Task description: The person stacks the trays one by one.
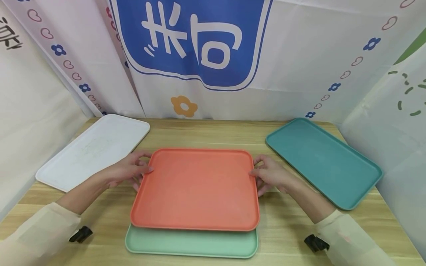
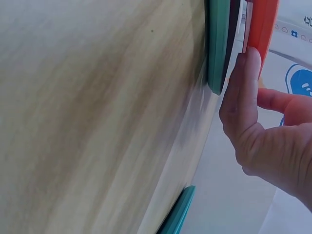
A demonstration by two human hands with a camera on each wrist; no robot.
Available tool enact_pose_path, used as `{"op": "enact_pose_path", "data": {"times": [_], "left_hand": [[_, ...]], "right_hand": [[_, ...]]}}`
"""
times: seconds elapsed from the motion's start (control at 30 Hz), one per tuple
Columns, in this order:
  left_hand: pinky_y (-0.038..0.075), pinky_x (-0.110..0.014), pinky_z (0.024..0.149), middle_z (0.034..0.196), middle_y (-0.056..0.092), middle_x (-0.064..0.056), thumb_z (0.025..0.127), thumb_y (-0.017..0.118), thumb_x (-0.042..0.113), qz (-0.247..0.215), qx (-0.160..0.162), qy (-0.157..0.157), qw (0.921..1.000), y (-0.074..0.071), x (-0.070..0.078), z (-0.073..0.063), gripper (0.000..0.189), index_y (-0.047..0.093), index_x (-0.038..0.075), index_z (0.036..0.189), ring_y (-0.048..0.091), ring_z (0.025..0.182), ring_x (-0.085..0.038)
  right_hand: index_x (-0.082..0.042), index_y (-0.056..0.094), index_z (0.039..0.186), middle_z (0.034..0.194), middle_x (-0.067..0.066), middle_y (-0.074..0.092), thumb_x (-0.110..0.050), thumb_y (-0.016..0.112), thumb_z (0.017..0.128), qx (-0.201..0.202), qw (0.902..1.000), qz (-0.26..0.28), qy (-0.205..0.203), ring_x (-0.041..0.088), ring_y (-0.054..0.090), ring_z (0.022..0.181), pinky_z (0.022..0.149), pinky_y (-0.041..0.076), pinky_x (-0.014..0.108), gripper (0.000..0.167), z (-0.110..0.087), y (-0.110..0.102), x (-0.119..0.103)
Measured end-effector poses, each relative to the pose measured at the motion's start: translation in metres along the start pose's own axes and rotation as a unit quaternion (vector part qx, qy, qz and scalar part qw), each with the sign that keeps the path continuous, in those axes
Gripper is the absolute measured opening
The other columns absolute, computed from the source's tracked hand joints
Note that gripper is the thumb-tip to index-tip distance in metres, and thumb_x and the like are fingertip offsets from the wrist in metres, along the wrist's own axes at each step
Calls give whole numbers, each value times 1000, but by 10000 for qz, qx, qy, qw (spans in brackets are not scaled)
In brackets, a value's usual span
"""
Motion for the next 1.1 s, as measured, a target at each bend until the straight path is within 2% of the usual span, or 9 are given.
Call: {"op": "enact_pose_path", "data": {"times": [0.2, 0.47, 0.63, 0.87, 1.1], "left_hand": [[64, -40, 56, 84, 69, -12, 101, 55, -1, -67, -24, -88, 9999, 0, -5, -2, 64, 21, -10, 155, 68, 60, -19], [64, -40, 57, 83, 68, -10, 98, 60, -3, -137, 116, -72, 9998, 2, -6, -5, 69, 21, -11, 154, 69, 63, -19], [64, -41, 58, 81, 70, -11, 97, 61, -3, -177, 118, -23, 9998, 2, -7, -8, 62, 28, -13, 148, 70, 63, -19], [65, -41, 61, 82, 73, -11, 97, 64, 0, -310, 136, -139, 9993, 0, -12, -12, 42, 42, -15, 130, 71, 67, -19], [65, -44, 63, 85, 71, -12, 96, 66, 2, -354, 237, -201, 9989, 1, -13, -13, 34, 48, -12, 121, 72, 75, -22]], "right_hand": [[8, 38, 132, 88, 16, 71, -5, 55, 104, 8, 10000, 36, 73, 25, 71, 70, 61, 65, 44, 35, 0, 3, 2], [8, 38, 135, 90, 16, 70, -4, 60, 100, 97, 9998, 43, 139, 23, 70, 73, 62, 65, 43, 43, 0, 4, 4], [10, 37, 135, 88, 13, 70, -5, 62, 99, 51, 9999, 51, 88, 22, 70, 73, 60, 64, 42, 46, -1, 5, 7], [11, 44, 125, 80, 10, 68, -2, 63, 98, -44, 9996, 240, 106, 20, 67, 70, 61, 65, 41, 35, -2, 8, 8], [11, 47, 118, 77, 9, 65, -2, 64, 98, 42, 9998, 188, 106, 18, 65, 69, 61, 65, 39, 29, -4, 8, 7]]}}
Point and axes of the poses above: each hand's wrist, its own z-axis towards the middle knuckle, its own y-axis out of the palm, x = y × z, the point moved 5 cm from there along z, towards the middle knuckle
